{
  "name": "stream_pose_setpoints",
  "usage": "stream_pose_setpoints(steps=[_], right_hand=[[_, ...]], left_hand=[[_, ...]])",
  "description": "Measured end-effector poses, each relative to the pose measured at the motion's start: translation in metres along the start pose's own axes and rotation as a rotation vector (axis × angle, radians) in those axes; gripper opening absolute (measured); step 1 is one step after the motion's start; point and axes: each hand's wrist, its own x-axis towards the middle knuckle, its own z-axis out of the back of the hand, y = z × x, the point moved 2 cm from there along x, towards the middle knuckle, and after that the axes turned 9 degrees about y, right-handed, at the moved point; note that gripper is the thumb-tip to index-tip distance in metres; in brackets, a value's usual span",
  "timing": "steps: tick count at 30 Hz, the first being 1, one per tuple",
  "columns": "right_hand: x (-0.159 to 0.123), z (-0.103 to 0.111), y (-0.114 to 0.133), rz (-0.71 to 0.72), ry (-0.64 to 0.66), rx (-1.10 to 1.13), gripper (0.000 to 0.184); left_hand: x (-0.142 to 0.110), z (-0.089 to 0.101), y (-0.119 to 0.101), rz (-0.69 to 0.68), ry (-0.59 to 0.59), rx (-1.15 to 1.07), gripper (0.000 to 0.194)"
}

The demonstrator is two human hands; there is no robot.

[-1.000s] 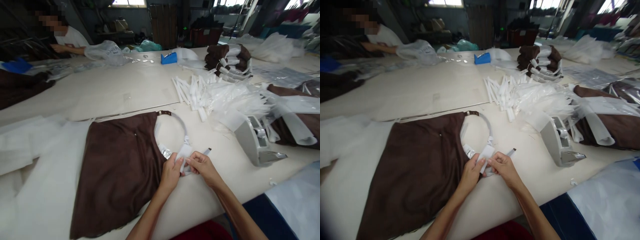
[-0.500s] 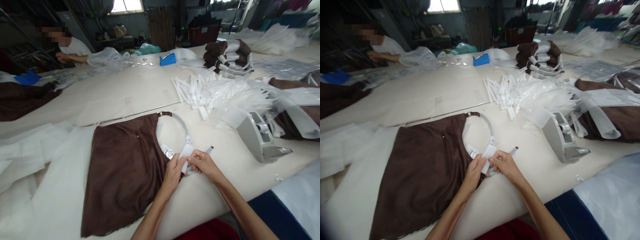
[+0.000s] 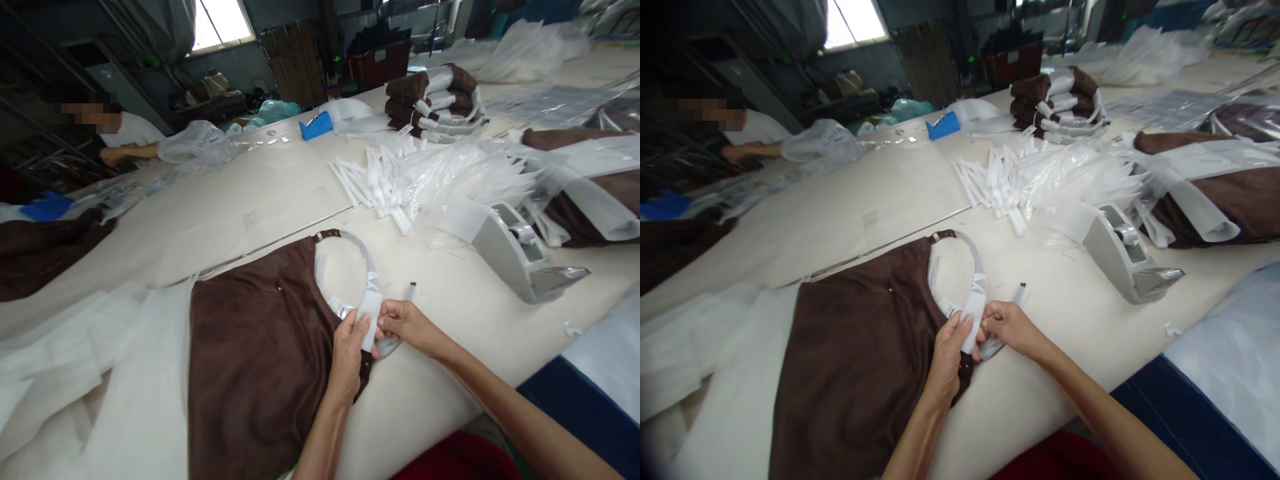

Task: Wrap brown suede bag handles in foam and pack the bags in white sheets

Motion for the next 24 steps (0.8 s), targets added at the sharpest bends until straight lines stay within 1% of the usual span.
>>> stream_pose_setpoints(steps=[2, 8, 12, 14, 17, 19, 21, 24], right_hand=[[0.004, -0.004, 0.001, 0.008, 0.001, 0.009, 0.027], [0.008, -0.006, -0.001, 0.057, 0.043, 0.030, 0.015], [0.009, -0.008, -0.006, 0.034, 0.053, 0.049, 0.013], [0.012, -0.010, -0.007, -0.006, 0.027, 0.049, 0.012], [0.017, -0.013, -0.007, -0.100, -0.029, 0.034, 0.017], [0.019, -0.015, -0.007, -0.129, -0.047, 0.033, 0.015], [0.021, -0.018, -0.008, -0.129, -0.032, 0.045, 0.012], [0.021, -0.021, -0.010, -0.120, 0.019, 0.064, 0.025]], left_hand=[[0.000, 0.002, 0.000, 0.010, 0.001, -0.010, 0.035], [0.002, 0.005, -0.001, 0.051, 0.039, -0.009, 0.035], [0.003, 0.006, -0.001, 0.088, 0.041, -0.018, 0.034], [0.003, 0.006, 0.000, 0.106, 0.057, -0.019, 0.035], [0.002, 0.005, 0.000, 0.127, 0.092, -0.022, 0.041], [0.001, 0.006, 0.000, 0.142, 0.100, -0.033, 0.047], [0.001, 0.007, 0.001, 0.162, 0.092, -0.045, 0.053], [0.000, 0.007, 0.002, 0.181, 0.072, -0.056, 0.060]])
